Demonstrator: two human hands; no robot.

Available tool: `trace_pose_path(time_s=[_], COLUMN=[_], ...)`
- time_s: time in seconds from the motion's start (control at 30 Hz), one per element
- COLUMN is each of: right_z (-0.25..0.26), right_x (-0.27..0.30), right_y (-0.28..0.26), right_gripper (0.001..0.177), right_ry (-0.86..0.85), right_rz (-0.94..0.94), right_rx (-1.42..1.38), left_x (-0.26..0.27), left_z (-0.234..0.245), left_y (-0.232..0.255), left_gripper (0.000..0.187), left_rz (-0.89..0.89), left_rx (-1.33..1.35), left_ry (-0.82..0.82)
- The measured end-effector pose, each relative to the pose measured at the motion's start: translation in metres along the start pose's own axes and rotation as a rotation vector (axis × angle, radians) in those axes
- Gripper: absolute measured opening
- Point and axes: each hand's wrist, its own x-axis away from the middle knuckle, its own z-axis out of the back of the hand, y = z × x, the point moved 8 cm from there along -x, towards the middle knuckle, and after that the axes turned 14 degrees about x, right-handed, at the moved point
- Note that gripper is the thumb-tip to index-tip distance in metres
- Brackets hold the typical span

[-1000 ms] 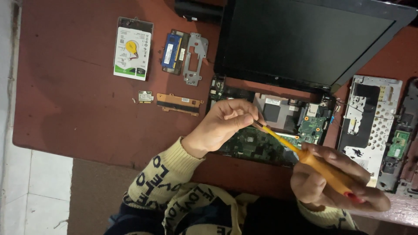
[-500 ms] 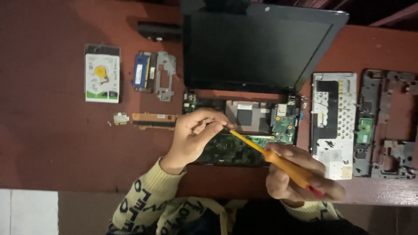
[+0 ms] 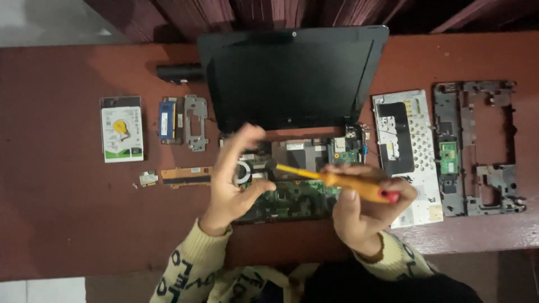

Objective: A person is seen repairing a laptop by connecting internal ribbon cables to the motherboard and using a screwdriver to secure components.

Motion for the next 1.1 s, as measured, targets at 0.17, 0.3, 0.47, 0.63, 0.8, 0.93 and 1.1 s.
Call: trace_pose_path(time_s=[0.17, 0.3, 0.47, 0.63, 0.8, 0.93, 1.1], right_z=[0.036, 0.074, 0.075, 0.077, 0.081, 0.085, 0.067], right_x=[0.009, 0.024, 0.025, 0.020, 0.022, 0.024, 0.030], right_y=[0.001, 0.010, 0.016, 0.014, 0.006, -0.001, -0.006], right_gripper=[0.048, 0.049, 0.048, 0.046, 0.043, 0.042, 0.038], right_ry=[0.160, 0.333, 0.361, 0.309, 0.280, 0.269, 0.121], right_rz=[-0.140, -0.166, -0.296, -0.277, -0.270, -0.255, -0.189], right_rx=[0.099, 0.128, -0.006, 0.045, 0.192, 0.355, 0.417], left_x=[0.020, 0.077, 0.124, 0.110, 0.079, 0.073, 0.070], left_z=[0.013, 0.021, 0.039, 0.034, 0.008, 0.008, 0.007], left_y=[0.034, 0.033, -0.023, -0.029, -0.017, -0.018, -0.017], left_gripper=[0.097, 0.080, 0.099, 0.094, 0.068, 0.067, 0.067], left_rz=[-0.036, 0.036, 0.223, 0.112, -0.002, -0.022, -0.025], left_rx=[-0.418, -0.772, -0.950, -1.052, -0.834, -0.779, -0.777], left_ry=[0.043, -0.044, -0.293, -0.475, -0.645, -0.615, -0.612])
